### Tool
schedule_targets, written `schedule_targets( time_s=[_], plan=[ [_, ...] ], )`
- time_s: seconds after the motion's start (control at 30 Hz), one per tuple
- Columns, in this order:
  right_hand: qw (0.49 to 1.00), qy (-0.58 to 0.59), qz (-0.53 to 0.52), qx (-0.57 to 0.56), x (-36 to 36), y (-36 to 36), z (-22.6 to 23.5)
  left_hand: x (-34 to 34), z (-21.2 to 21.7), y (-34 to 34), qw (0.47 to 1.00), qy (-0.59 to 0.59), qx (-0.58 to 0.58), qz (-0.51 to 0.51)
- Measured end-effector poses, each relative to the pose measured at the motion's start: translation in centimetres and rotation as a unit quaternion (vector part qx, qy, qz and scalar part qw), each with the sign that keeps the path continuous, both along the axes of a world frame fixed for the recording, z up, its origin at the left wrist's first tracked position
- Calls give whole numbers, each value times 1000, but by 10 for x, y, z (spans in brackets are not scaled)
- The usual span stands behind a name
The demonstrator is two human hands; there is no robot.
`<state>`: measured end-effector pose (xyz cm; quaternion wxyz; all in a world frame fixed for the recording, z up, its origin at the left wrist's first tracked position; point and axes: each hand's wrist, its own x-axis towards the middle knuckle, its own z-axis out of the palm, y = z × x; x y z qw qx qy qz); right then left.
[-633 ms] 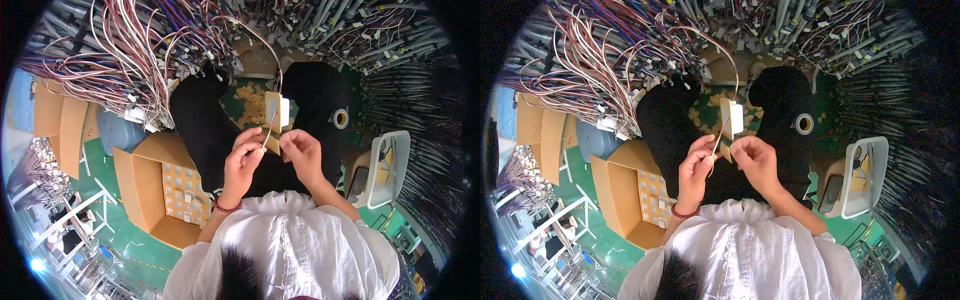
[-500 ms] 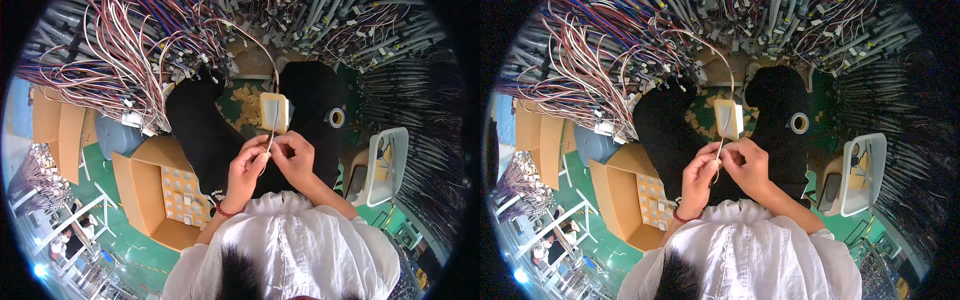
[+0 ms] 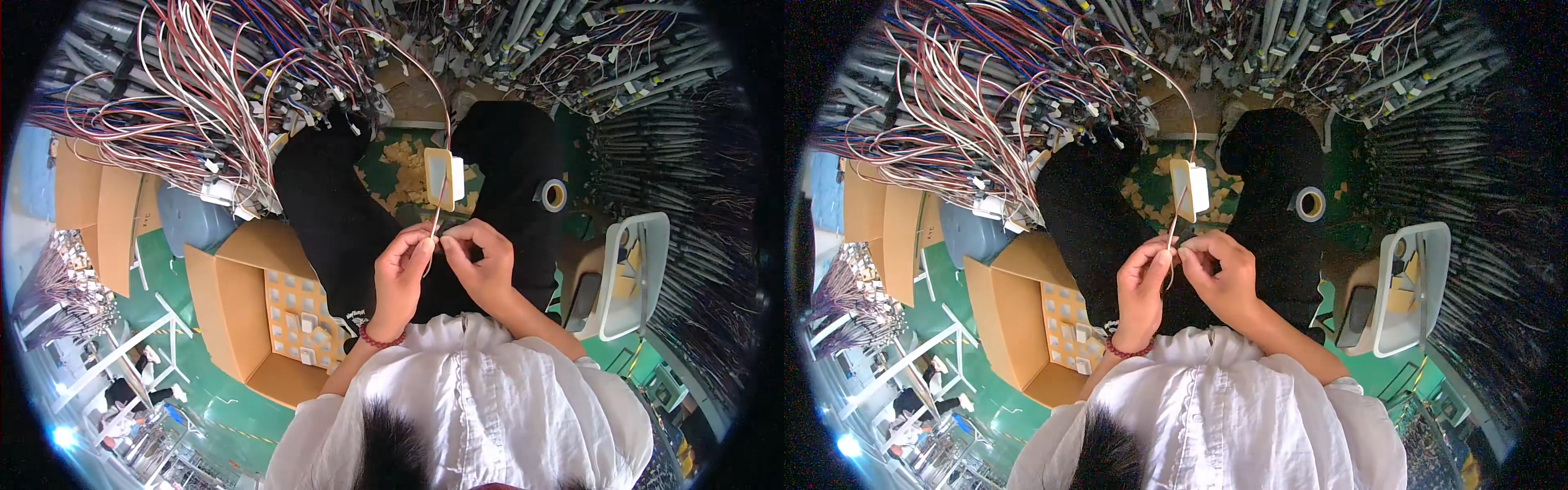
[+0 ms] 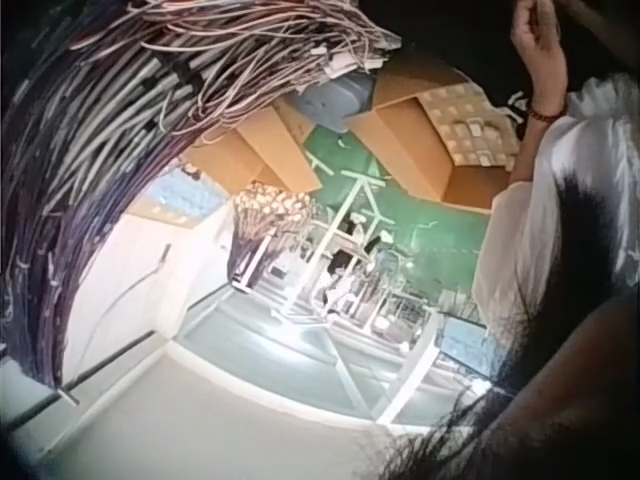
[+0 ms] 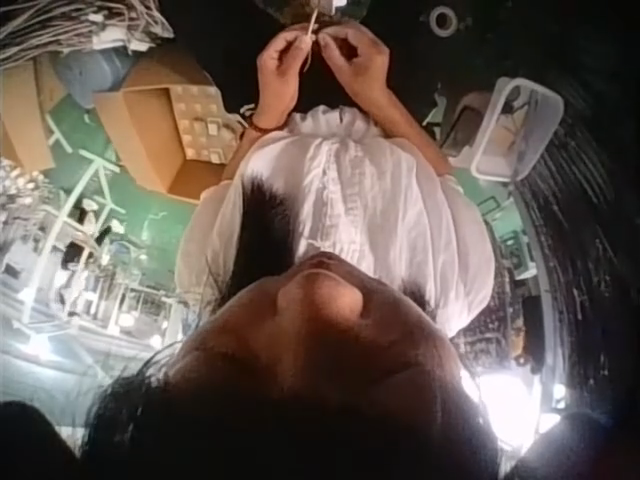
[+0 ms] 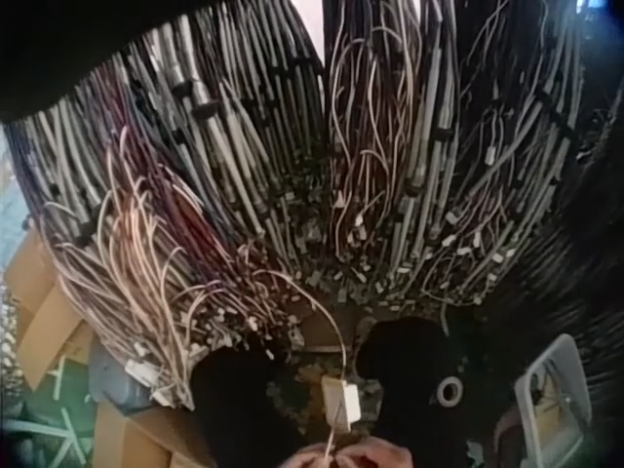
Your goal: Assembling wiring harnesses by attaching components and securing them with electrical tape in a factory setting.
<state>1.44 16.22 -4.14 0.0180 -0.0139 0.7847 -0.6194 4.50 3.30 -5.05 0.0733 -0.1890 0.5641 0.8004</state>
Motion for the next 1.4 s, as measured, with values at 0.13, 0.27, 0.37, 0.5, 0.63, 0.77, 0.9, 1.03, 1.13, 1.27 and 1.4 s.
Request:
schedule_targets(
  time_s=[0.13,0.27,0.37,0.5,0.63,0.77,0.9,1.03,1.13,1.27,1.4],
  plan=[
    [998,-41,3,-39,-1,2,-1,-3,2,-1,1000,-24,7,11],
    [914,-249,-76,-310,-10,21,-6,-3,-5,-12,996,-78,4,37],
    [820,-193,-65,-535,-33,55,-10,-5,-18,-20,999,-35,7,30],
    [844,-306,2,-441,-19,47,-15,-1,-21,-21,994,-109,24,18],
    [850,-357,-9,-388,-16,26,-20,-5,-7,-16,995,-96,30,11],
    [857,-369,-18,-360,-19,14,-27,-5,2,-14,998,-51,-19,-27],
    [855,-360,6,-374,-20,9,-24,-3,1,-12,998,-49,-35,-24],
    [851,-353,14,-390,-20,10,-21,-2,-1,-12,997,-54,-40,-29],
    [847,-357,-11,-393,-21,4,-14,-2,1,-11,998,-55,-29,-19],
    [838,-345,14,-422,-17,8,-22,-2,-2,-8,998,-69,16,5],
    [826,-349,14,-441,-14,8,-22,1,-2,-4,992,-118,45,20]
  ],
)
